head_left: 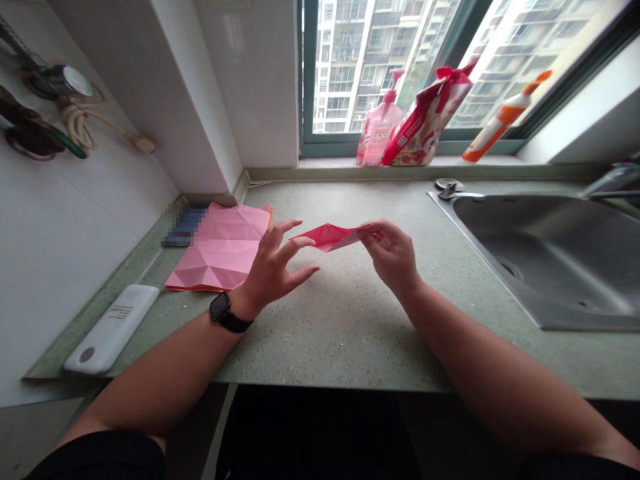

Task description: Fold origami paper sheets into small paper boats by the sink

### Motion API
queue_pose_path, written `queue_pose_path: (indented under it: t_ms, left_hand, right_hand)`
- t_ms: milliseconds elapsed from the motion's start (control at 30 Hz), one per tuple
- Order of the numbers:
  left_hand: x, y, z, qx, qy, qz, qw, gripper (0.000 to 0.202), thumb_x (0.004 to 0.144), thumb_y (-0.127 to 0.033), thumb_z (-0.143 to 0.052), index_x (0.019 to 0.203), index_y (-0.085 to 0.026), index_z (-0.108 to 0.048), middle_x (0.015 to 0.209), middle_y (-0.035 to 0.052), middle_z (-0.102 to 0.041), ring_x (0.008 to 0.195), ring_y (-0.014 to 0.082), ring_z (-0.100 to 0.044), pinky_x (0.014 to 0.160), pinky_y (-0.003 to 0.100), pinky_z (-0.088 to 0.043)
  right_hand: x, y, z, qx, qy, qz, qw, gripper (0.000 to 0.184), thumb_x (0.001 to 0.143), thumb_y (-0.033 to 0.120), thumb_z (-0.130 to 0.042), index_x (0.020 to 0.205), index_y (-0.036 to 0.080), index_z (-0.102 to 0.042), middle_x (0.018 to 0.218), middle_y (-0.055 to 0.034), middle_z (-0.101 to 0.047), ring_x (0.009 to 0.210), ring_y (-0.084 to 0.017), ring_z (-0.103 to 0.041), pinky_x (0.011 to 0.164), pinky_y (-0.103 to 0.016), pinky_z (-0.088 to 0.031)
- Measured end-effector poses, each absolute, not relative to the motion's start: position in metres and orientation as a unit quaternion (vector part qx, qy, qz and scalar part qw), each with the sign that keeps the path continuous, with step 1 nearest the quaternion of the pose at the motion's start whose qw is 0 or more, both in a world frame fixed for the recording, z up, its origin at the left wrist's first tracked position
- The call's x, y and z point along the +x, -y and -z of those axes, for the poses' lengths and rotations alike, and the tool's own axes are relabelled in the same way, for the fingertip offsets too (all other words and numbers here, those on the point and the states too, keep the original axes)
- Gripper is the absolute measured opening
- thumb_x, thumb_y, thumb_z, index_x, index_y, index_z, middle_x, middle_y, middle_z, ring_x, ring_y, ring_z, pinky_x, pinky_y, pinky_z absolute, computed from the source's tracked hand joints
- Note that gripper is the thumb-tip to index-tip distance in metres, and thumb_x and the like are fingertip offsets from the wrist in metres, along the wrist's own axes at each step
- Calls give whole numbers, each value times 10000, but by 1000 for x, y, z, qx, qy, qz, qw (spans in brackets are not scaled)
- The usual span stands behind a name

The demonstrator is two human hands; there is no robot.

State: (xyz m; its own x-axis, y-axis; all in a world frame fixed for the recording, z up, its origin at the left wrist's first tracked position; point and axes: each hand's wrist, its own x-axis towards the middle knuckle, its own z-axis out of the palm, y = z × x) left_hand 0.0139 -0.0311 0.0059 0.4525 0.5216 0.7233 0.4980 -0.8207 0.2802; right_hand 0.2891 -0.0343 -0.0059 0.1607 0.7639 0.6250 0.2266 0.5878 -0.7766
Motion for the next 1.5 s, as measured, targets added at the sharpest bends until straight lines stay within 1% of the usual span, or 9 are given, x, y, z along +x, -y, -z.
queue_pose_path:
  t_ms: [133, 267, 400, 533, 700, 833, 1000, 1167, 1500]
  left_hand:
    - [17, 32, -4, 873, -289, -393, -7, 306, 951, -427, -857, 1209, -290, -767, 1660, 118, -547, 1493, 368, -554, 1250, 617, -432]
    - [18, 32, -5, 880, -286, -378, 5, 149, 996, -298, -791, 1143, -278, -784, 1533, 108, -686, 1371, 330, -677, 1241, 640, -428]
    - [18, 31, -7, 861, -283, -419, 45, 171, 1018, -230, -730, 1188, -250, -728, 1324, 91, -789, 1231, 275, -744, 1156, 536, -535]
    - [18, 31, -6, 840, -289, -457, 43, 215, 1019, -207, -708, 1230, -236, -675, 1159, 77, -790, 1116, 254, -751, 1016, 449, -608]
    - [17, 33, -7, 832, -286, -474, 29, 246, 1025, -143, -659, 1249, -242, -657, 1058, 44, -768, 1024, 223, -748, 965, 418, -613]
    - [18, 36, -8, 832, -259, -491, 27, 241, 1024, -131, -678, 1231, -252, -654, 1054, 36, -772, 1058, 223, -741, 991, 424, -614]
    - [21, 39, -8, 826, -239, -506, 64, 231, 1017, -137, -671, 1219, -247, -642, 1026, 32, -761, 994, 201, -754, 927, 377, -632]
    - [25, 43, -8, 832, -252, -488, 79, 250, 1017, -225, -701, 1254, -245, -627, 997, 28, -779, 897, 191, -774, 867, 368, -644]
    - [29, 39, 0, 821, -293, -466, 153, 136, 1012, -241, -751, 1144, -242, -717, 953, 28, -818, 875, 206, -808, 824, 346, -641]
  right_hand:
    - [281, 45, 3, -386, 668, -205, 603, 115, 997, 393, -760, 961, 285, -779, 940, -30, -761, 914, -221, -721, 841, -420, -615]
    - [280, 48, 0, -373, 690, -205, 586, 128, 1015, 408, -753, 972, 293, -790, 956, -43, -772, 932, -237, -724, 856, -442, -608]
    - [280, 51, -5, -358, 695, -210, 587, 86, 1018, 380, -753, 992, 303, -783, 969, -41, -777, 943, -243, -732, 851, -446, -611]
    - [280, 56, -10, -348, 732, -174, 559, 52, 1021, 329, -743, 1041, 302, -782, 1008, -46, -774, 964, -243, -736, 882, -455, -618]
    - [281, 52, -3, -351, 779, -131, 503, 418, 922, 409, -863, 1300, 296, -726, 1190, -87, -774, 1105, -286, -734, 970, -497, -627]
    - [281, 45, 6, -351, 783, -124, 498, 342, 938, 402, -843, 1239, 282, -734, 1177, -86, -787, 1101, -278, -742, 972, -498, -629]
    - [279, 45, 8, -370, 741, -229, 512, 177, 995, 430, -773, 1065, 267, -776, 1041, -51, -810, 993, -239, -764, 954, -467, -632]
    - [276, 44, 9, -359, 655, -402, 529, 325, 930, 559, -838, 1011, 249, -779, 972, -43, -826, 921, -219, -780, 875, -415, -659]
    - [277, 40, 12, -382, 624, -459, 504, 393, 864, 580, -888, 996, 227, -775, 952, -54, -822, 871, -207, -767, 800, -368, -640]
